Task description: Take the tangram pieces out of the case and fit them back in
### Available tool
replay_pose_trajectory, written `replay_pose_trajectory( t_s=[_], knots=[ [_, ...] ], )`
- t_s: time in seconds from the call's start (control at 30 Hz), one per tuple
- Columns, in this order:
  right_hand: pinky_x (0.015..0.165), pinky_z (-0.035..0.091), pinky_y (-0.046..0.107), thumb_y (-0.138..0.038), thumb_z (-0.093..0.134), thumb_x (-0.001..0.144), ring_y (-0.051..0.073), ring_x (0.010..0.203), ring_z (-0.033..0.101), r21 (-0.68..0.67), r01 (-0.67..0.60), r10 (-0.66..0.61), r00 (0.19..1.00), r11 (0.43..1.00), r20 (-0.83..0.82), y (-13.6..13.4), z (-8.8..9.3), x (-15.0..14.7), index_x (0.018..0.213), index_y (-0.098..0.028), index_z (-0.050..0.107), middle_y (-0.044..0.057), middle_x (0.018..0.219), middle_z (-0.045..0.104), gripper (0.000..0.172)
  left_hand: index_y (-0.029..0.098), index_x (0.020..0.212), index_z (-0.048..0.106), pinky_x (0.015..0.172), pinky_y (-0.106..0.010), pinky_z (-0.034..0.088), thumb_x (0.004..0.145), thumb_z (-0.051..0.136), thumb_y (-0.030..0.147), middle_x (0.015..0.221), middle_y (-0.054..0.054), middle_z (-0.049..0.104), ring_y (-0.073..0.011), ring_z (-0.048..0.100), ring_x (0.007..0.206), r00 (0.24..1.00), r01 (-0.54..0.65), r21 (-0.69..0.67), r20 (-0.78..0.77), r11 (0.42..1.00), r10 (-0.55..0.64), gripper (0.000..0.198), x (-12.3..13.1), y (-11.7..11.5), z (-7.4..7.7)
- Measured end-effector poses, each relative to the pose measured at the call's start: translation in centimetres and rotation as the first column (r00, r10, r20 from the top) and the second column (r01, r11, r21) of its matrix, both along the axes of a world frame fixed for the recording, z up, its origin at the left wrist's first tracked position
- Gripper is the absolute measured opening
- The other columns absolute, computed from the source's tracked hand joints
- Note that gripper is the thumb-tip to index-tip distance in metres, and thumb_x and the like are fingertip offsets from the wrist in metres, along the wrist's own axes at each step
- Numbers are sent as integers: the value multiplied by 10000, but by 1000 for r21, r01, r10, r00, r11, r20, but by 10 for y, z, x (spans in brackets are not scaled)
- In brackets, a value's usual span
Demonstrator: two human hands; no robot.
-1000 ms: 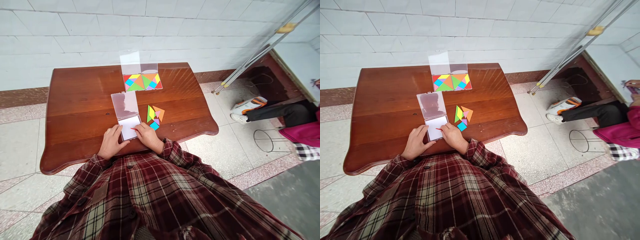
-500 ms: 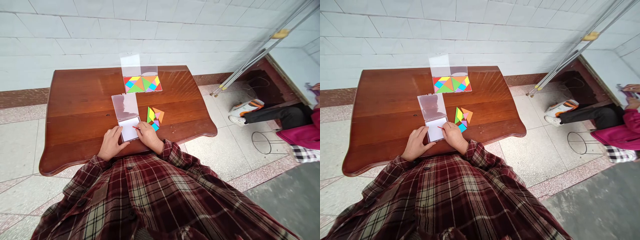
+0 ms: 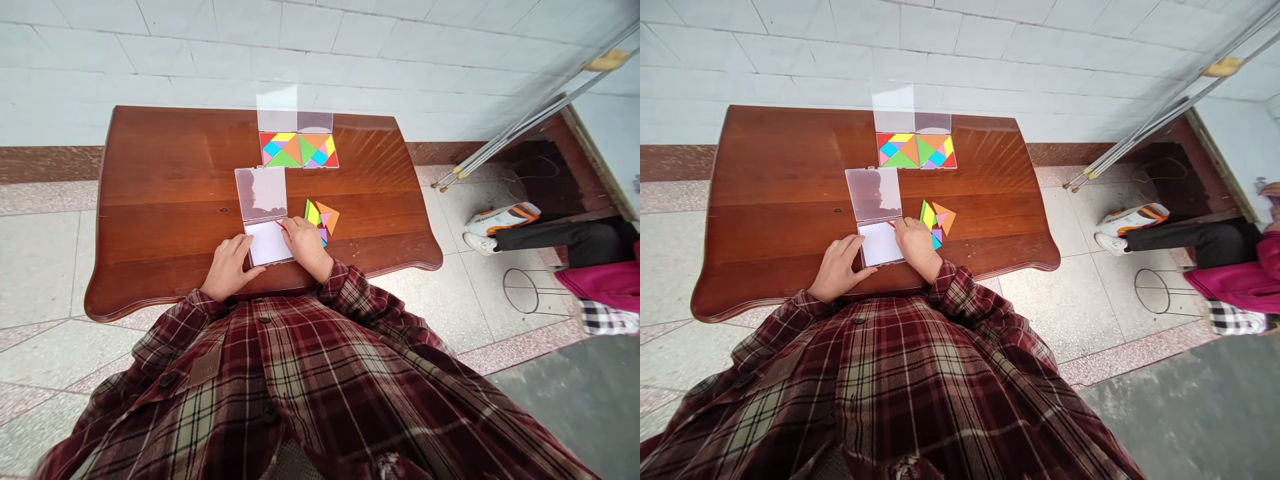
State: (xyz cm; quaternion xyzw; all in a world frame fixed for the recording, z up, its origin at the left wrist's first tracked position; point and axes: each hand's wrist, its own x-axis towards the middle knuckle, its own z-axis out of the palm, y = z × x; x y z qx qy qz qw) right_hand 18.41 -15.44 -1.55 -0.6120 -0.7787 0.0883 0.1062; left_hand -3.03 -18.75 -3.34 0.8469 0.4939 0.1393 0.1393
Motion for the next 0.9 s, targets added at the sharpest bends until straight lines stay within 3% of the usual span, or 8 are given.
replay_pose_trajectory(
  t_s=[0.2, 0.33, 0.47, 0.9],
  knots=[
    [846, 401, 381, -221, 437, 948, 271, 942, 542, -73, -110, 114, 992, 991, 52, 0, -2, -8, 1026, -124, 650, 156, 1033, 621, 247, 138, 1359, 416, 977, -446, 400, 818, 566, 577, 1346, -165, 512, -315, 517, 1110, 1000, 0, 10, -6, 1000, 0, 713, 1, 0, 0],
    [886, 420, 404, -237, 484, 928, 291, 1026, 536, -76, -53, 52, 999, 996, -17, 0, -1, -11, 1116, -116, 620, 176, 1127, 594, 262, 144, 1363, 418, 981, -455, 394, 817, 564, 579, 1343, -165, 512, -317, 513, 1113, 1000, 4, -2, 4, 1000, -4, 713, 2, -1, 2],
    [836, 451, 394, -273, 498, 927, 292, 985, 576, -128, 36, -35, 999, 991, 6, 0, 3, -15, 1196, -100, 569, 179, 1120, 606, 328, 155, 1370, 416, 983, -450, 390, 816, 563, 580, 1347, -160, 508, -319, 507, 1125, 1000, 1, -9, 16, 1000, -1, 714, 2, -1, 1],
    [706, 448, 315, -236, 479, 939, 249, 877, 623, -158, 140, -124, 986, 977, 108, -3, 8, -15, 1096, -125, 607, 157, 1029, 661, 231, 151, 1369, 413, 972, -447, 398, 809, 576, 580, 1349, -160, 509, -318, 508, 1122, 1000, -2, 6, 4, 1000, 2, 724, 1, -1, -3]
  ],
)
